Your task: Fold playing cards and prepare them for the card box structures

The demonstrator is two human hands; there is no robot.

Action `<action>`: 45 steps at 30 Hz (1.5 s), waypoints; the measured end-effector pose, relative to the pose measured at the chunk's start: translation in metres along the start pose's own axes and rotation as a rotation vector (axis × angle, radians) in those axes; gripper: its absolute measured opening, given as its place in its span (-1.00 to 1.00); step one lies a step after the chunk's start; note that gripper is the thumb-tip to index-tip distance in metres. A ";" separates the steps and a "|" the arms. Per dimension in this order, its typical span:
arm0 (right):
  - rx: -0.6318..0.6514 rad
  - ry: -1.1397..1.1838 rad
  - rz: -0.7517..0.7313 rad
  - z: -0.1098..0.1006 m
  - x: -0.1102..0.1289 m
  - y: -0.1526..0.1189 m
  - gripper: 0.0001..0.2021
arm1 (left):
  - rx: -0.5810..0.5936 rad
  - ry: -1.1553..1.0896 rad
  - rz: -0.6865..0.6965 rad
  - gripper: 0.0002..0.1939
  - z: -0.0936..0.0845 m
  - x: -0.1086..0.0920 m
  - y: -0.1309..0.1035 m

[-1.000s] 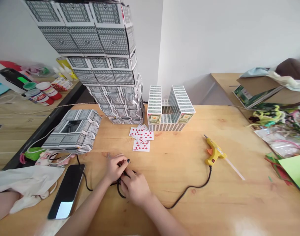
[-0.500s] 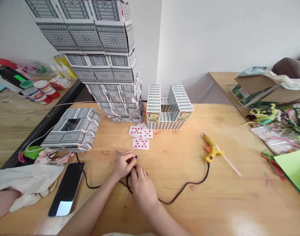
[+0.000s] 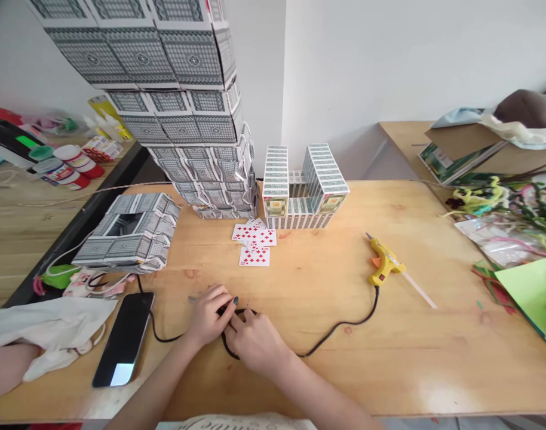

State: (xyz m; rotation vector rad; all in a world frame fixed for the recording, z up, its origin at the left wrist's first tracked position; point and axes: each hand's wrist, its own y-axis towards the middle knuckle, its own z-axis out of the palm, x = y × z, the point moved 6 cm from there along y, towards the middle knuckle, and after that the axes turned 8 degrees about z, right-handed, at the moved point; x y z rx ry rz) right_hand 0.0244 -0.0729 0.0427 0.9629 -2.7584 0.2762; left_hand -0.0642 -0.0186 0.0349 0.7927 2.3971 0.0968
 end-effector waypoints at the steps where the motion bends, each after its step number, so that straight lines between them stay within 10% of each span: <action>1: 0.003 0.008 -0.005 0.001 0.001 0.002 -0.88 | 0.015 -0.006 0.015 -0.76 0.000 0.002 0.002; 23: -0.266 0.114 0.067 0.024 0.017 0.001 -0.83 | 0.283 -0.081 0.162 -0.80 0.004 -0.004 0.007; 45: -0.223 0.199 0.079 0.018 0.004 -0.012 -0.80 | 0.242 -0.094 0.150 -0.77 0.015 -0.010 0.011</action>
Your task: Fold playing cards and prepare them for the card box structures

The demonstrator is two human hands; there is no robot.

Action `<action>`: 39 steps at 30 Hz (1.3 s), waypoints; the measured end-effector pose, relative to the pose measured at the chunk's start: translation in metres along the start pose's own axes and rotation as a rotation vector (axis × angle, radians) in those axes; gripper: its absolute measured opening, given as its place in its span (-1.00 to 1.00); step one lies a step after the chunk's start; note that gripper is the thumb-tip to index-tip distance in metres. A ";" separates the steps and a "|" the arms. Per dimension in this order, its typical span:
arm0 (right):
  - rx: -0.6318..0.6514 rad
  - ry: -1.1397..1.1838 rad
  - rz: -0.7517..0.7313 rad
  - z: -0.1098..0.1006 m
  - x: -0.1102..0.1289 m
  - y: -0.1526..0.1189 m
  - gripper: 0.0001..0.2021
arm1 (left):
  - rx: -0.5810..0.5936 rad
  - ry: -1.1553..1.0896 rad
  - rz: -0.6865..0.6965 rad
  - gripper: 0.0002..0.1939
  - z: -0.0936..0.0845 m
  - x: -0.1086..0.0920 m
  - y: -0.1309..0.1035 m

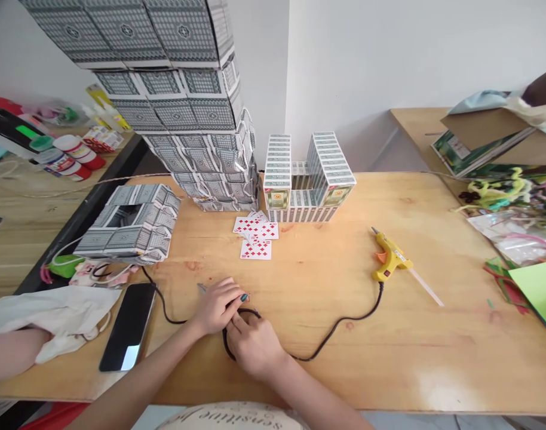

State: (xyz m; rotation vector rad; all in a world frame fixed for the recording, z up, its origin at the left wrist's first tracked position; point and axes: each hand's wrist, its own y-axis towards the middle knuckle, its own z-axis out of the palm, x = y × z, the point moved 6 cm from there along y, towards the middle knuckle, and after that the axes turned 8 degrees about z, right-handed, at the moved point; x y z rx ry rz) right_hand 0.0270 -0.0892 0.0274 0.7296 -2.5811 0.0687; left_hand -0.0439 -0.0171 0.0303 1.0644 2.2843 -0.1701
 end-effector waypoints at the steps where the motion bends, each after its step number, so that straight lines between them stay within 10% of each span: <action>1: -0.003 -0.009 0.000 0.001 0.000 0.000 -0.79 | 0.005 -0.001 -0.001 -0.77 0.000 0.000 0.000; 18: -0.177 -0.151 0.095 0.015 0.003 -0.010 -0.77 | 0.107 0.028 0.077 -0.85 0.004 -0.007 0.017; 26: -0.019 0.001 -0.134 0.000 0.005 -0.005 -0.75 | 0.036 0.135 0.006 -0.78 -0.001 -0.006 -0.013; 39: -0.055 0.061 0.028 0.003 0.001 -0.006 -0.72 | 0.085 0.020 0.146 -0.81 0.002 -0.004 0.004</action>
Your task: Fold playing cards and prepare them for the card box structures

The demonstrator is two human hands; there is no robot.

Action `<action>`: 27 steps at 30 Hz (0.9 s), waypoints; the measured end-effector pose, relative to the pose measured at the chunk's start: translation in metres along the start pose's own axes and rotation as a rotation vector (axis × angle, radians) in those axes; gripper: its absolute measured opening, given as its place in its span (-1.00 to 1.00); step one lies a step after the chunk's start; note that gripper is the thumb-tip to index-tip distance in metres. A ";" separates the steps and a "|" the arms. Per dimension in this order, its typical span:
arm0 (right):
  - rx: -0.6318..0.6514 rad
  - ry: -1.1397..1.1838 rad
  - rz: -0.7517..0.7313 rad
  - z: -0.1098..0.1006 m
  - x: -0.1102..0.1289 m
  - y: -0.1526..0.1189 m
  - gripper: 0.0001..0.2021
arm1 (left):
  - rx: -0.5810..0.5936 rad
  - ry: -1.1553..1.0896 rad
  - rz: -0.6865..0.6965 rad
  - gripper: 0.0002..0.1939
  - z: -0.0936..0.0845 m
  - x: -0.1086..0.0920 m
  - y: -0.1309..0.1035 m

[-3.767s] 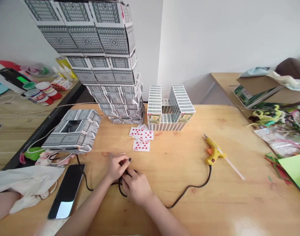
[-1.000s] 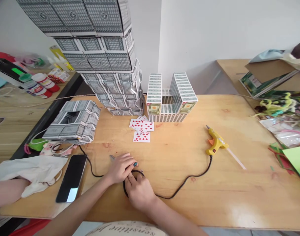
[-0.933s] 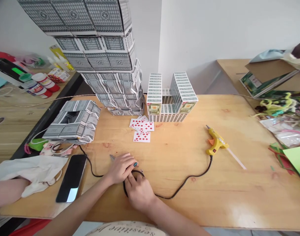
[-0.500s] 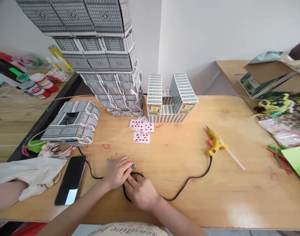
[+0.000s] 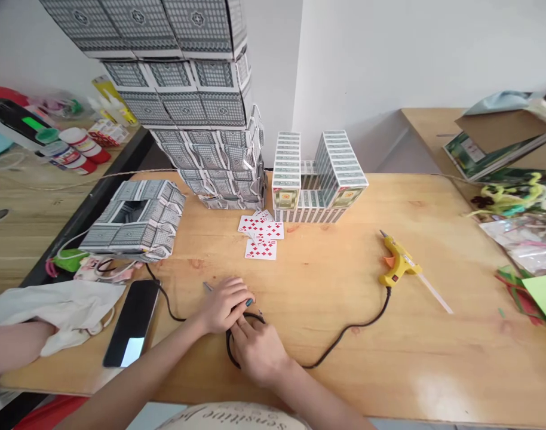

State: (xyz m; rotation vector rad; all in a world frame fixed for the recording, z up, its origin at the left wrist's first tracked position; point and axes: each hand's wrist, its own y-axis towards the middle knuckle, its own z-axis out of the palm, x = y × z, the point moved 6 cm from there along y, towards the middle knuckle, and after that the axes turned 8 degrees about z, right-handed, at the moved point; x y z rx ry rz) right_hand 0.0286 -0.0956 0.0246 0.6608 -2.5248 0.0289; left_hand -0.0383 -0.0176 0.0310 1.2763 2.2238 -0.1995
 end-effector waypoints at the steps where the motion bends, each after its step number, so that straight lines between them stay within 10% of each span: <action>1: -0.010 -0.007 0.001 0.000 0.000 -0.001 -0.72 | -0.001 0.000 0.002 -0.81 0.000 0.000 0.000; 16: -0.175 -0.064 0.078 -0.004 -0.006 0.001 -0.66 | 0.044 0.028 0.080 -0.87 -0.003 0.003 0.032; 27: 0.025 -0.020 -0.136 0.000 0.018 0.014 -0.69 | -0.078 -0.011 -0.113 -0.80 -0.014 0.005 -0.029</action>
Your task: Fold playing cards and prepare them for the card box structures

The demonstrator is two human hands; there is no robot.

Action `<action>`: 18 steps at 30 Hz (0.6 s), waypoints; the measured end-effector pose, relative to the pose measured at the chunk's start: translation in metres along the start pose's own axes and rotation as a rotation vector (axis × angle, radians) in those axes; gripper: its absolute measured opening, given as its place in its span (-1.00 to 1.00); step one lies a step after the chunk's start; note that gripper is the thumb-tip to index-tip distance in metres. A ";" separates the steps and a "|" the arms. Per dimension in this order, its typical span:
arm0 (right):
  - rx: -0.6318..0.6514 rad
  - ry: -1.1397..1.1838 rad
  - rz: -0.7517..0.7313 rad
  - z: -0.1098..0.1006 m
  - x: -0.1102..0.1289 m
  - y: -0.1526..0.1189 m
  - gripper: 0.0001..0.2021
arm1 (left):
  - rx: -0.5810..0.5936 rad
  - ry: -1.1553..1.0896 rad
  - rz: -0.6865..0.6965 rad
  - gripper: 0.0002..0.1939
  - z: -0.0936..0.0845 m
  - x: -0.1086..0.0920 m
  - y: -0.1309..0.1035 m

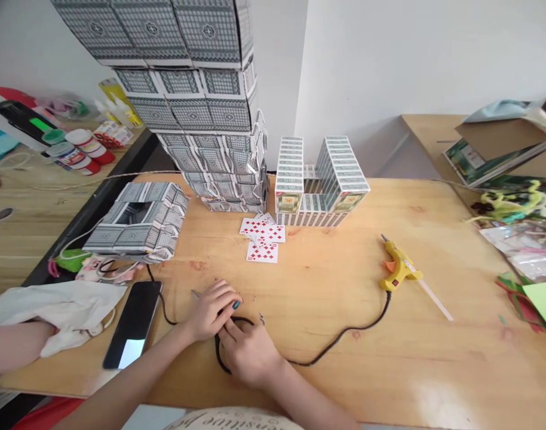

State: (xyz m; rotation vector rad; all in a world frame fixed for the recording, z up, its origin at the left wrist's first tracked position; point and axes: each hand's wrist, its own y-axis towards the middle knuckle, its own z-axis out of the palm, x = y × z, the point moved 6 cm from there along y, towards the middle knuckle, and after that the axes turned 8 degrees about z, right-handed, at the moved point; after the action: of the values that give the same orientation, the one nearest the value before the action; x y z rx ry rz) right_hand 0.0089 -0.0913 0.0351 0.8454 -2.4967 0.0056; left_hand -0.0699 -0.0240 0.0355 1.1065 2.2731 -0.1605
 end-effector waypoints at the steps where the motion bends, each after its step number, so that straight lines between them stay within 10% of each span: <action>1: -0.011 -0.016 0.014 0.001 0.001 0.000 -0.67 | 0.003 -0.012 0.006 -0.80 0.000 0.001 0.001; 11: -0.213 -0.100 0.198 -0.007 -0.023 -0.024 -0.67 | 0.108 -0.031 0.203 -0.84 0.020 -0.012 0.061; 18: -0.110 0.059 0.014 -0.009 -0.014 -0.022 -0.65 | 0.005 -0.010 0.138 -0.76 0.012 -0.014 0.024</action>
State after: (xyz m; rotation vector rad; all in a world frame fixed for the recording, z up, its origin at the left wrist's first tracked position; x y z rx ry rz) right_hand 0.0349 -0.0993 0.0334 0.7716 -2.4237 -0.0997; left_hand -0.0395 -0.0218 0.0374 1.2581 2.1792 -0.1167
